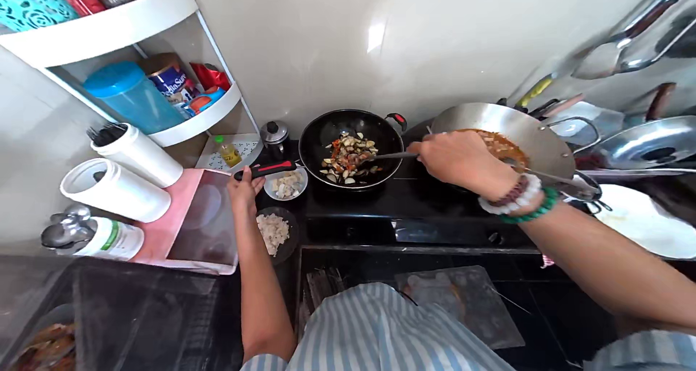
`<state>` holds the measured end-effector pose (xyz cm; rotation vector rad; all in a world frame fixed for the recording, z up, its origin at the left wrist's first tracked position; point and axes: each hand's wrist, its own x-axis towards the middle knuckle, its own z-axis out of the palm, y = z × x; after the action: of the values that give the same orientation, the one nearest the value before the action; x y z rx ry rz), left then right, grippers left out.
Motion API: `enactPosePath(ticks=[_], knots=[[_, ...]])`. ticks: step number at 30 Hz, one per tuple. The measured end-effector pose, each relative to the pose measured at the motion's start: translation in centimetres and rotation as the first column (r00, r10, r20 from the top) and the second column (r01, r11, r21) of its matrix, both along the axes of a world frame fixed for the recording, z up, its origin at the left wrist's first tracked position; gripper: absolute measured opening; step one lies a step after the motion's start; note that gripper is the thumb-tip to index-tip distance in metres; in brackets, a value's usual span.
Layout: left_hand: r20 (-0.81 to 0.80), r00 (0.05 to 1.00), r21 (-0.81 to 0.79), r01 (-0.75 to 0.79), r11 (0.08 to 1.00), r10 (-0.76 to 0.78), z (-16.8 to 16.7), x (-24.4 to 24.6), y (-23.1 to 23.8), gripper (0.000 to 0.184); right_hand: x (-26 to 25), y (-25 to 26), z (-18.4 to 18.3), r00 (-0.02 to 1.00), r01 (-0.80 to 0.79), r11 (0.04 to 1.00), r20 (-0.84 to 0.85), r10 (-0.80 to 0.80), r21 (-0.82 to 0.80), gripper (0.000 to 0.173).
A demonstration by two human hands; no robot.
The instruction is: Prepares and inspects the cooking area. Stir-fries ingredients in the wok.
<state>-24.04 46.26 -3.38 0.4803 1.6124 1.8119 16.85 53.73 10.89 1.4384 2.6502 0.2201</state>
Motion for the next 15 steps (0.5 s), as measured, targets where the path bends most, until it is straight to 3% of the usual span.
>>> enactPosePath(ticks=[2, 4, 7, 10, 12, 15], knots=[[0.0, 1.0, -0.002, 0.006, 1.0, -0.006, 0.0, -0.1, 0.0, 0.034, -1.2, 1.8, 0.3, 0.998, -0.062, 0.998, 0.01, 0.062, 0.032, 0.018], [-0.022, 0.999, -0.013, 0.022, 1.0, -0.023, 0.0, -0.3, 0.0, 0.036, -1.7, 2.9, 2.1, 0.974, -0.228, 0.961, 0.036, 0.225, 0.159, 0.023], [-0.017, 1.0, -0.005, 0.016, 1.0, -0.016, -0.1, -0.3, 0.1, 0.035, -2.9, 3.2, 6.3, 0.887, -0.458, 0.831, 0.094, 0.453, 0.316, 0.026], [-0.013, 1.0, -0.006, 0.013, 1.0, -0.013, 0.1, 0.0, -0.1, 0.036, -5.5, 2.7, 8.9, 0.786, -0.604, 0.704, 0.136, 0.603, 0.374, 0.021], [-0.017, 1.0, -0.007, 0.012, 1.0, -0.012, 0.1, 0.0, -0.1, 0.037, -8.0, 2.2, 8.9, 0.728, -0.666, 0.641, 0.147, 0.669, 0.382, 0.021], [-0.014, 1.0, -0.017, 0.013, 1.0, -0.013, 0.1, -0.1, 0.0, 0.037, -12.2, 0.9, 7.4, 0.692, -0.714, 0.619, 0.191, 0.697, 0.326, 0.018]])
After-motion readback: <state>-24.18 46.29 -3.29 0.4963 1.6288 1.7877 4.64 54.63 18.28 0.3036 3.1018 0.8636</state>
